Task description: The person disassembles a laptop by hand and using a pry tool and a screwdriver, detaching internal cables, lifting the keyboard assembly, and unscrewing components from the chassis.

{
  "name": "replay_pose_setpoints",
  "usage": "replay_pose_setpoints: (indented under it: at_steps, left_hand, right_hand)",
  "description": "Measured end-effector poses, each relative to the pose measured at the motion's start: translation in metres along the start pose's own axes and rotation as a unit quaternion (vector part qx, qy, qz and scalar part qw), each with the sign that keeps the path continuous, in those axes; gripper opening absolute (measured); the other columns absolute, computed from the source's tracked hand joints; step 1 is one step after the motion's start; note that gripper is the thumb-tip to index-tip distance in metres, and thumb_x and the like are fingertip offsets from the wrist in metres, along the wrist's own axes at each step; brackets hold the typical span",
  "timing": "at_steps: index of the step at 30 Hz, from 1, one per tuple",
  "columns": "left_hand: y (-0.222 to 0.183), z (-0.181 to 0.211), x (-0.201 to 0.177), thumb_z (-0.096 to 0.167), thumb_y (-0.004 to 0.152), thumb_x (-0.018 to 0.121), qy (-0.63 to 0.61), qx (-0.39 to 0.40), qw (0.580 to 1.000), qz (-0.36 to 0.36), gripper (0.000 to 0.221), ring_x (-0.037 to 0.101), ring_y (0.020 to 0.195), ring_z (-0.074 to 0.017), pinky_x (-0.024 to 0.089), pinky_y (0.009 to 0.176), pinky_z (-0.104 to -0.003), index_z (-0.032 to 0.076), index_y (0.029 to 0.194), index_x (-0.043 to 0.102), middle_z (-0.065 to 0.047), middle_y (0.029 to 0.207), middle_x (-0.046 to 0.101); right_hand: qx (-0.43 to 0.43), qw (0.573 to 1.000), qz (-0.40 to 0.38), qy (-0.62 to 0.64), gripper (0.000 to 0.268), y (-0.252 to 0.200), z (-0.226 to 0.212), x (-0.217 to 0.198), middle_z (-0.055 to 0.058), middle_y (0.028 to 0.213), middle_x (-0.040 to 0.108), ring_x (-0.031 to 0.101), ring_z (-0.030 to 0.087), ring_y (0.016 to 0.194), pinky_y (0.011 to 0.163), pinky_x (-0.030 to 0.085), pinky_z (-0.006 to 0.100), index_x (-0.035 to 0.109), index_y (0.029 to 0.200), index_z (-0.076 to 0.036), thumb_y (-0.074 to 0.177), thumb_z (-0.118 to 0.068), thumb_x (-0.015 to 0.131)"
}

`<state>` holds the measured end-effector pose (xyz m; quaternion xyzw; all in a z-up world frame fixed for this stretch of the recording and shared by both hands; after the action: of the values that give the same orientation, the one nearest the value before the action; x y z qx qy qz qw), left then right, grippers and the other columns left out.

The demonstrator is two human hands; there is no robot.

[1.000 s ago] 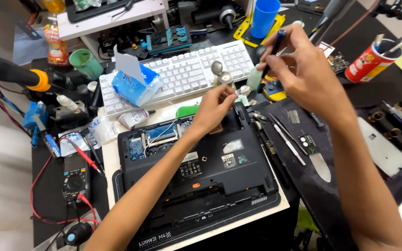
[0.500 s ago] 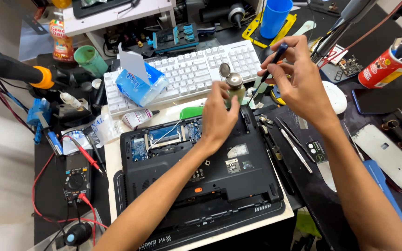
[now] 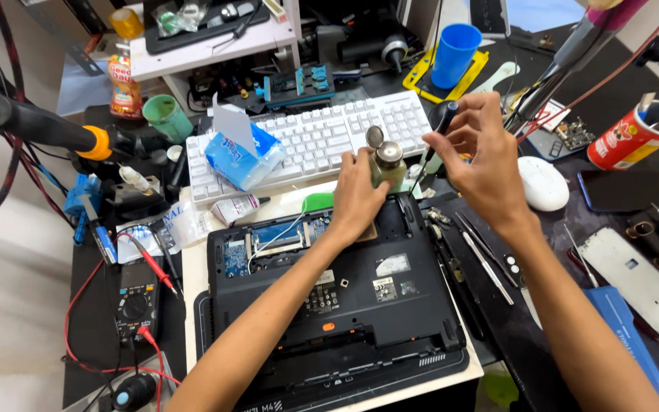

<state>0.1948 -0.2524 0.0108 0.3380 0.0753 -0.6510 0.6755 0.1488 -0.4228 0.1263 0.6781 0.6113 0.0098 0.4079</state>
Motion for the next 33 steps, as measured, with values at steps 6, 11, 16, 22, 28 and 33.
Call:
replay_pose_setpoints:
  at_steps: [6,11,16,22,28,33]
  left_hand:
    - [-0.020,0.029,-0.011,0.013,0.087,0.073,-0.031,0.035,0.995,0.087,0.036,0.063,0.097,-0.0389,0.050,0.085,-0.047,-0.004,0.110,0.052,-0.020,0.104,0.057]
    - [-0.033,0.038,-0.003,0.016,0.093,0.067,-0.089,0.039,0.995,-0.033,0.023,0.072,0.081,-0.0327,0.055,0.077,-0.044,0.001,0.108,0.058,-0.016,0.093,0.070]
    - [-0.040,0.036,0.000,0.019,0.096,0.067,-0.023,0.092,0.994,-0.045,0.023,0.069,0.087,-0.0383,0.053,0.079,-0.047,0.003,0.111,0.064,-0.020,0.095,0.072]
    - [-0.039,0.029,0.005,0.019,0.095,0.066,-0.001,0.100,0.993,-0.057,0.019,0.069,0.087,-0.0382,0.053,0.079,-0.047,0.002,0.102,0.071,-0.017,0.093,0.070]
    - [-0.039,0.027,0.007,0.018,0.096,0.064,-0.006,0.110,0.992,-0.067,0.019,0.069,0.086,-0.0384,0.053,0.079,-0.047,0.001,0.102,0.072,-0.018,0.094,0.071]
    - [-0.037,0.026,0.008,0.019,0.098,0.062,-0.011,0.086,0.992,-0.089,0.021,0.072,0.081,-0.0382,0.055,0.076,-0.047,0.001,0.105,0.072,-0.020,0.089,0.074]
  right_hand:
    - [-0.057,0.993,-0.029,0.098,0.040,-0.002,-0.011,0.002,0.009,0.105,0.069,0.073,0.013,0.094,0.080,0.058,0.027,0.032,0.132,0.000,0.104,0.000,0.060]
    - [-0.046,0.999,-0.005,-0.004,0.045,-0.005,-0.013,0.005,0.011,0.086,0.065,0.065,0.015,0.073,0.065,0.054,0.029,0.036,0.133,-0.002,0.104,-0.002,0.070]
    - [-0.063,0.998,0.019,-0.026,0.048,-0.008,-0.010,0.005,0.011,0.079,0.061,0.063,0.016,0.071,0.067,0.054,0.029,0.036,0.132,-0.003,0.103,-0.004,0.075]
    - [-0.053,0.999,-0.002,0.009,0.044,-0.007,-0.001,0.004,0.010,0.091,0.070,0.073,0.015,0.083,0.073,0.056,0.029,0.035,0.133,-0.002,0.106,-0.005,0.070]
    - [-0.078,0.997,0.014,-0.005,0.046,-0.008,-0.002,0.007,0.010,0.089,0.067,0.073,0.014,0.084,0.074,0.059,0.029,0.039,0.132,-0.003,0.103,-0.004,0.075]
    - [-0.067,0.997,0.021,0.006,0.046,-0.007,-0.003,0.009,0.008,0.084,0.060,0.063,0.012,0.076,0.071,0.056,0.027,0.039,0.134,-0.003,0.105,-0.002,0.075]
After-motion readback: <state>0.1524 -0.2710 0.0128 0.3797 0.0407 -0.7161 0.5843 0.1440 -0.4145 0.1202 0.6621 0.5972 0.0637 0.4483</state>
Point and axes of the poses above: each hand's wrist, its own y-axis towards the middle knuckle, its own x-axis out of the palm, z = x × y, the point moved 4 cm from there along y, towards the middle knuckle
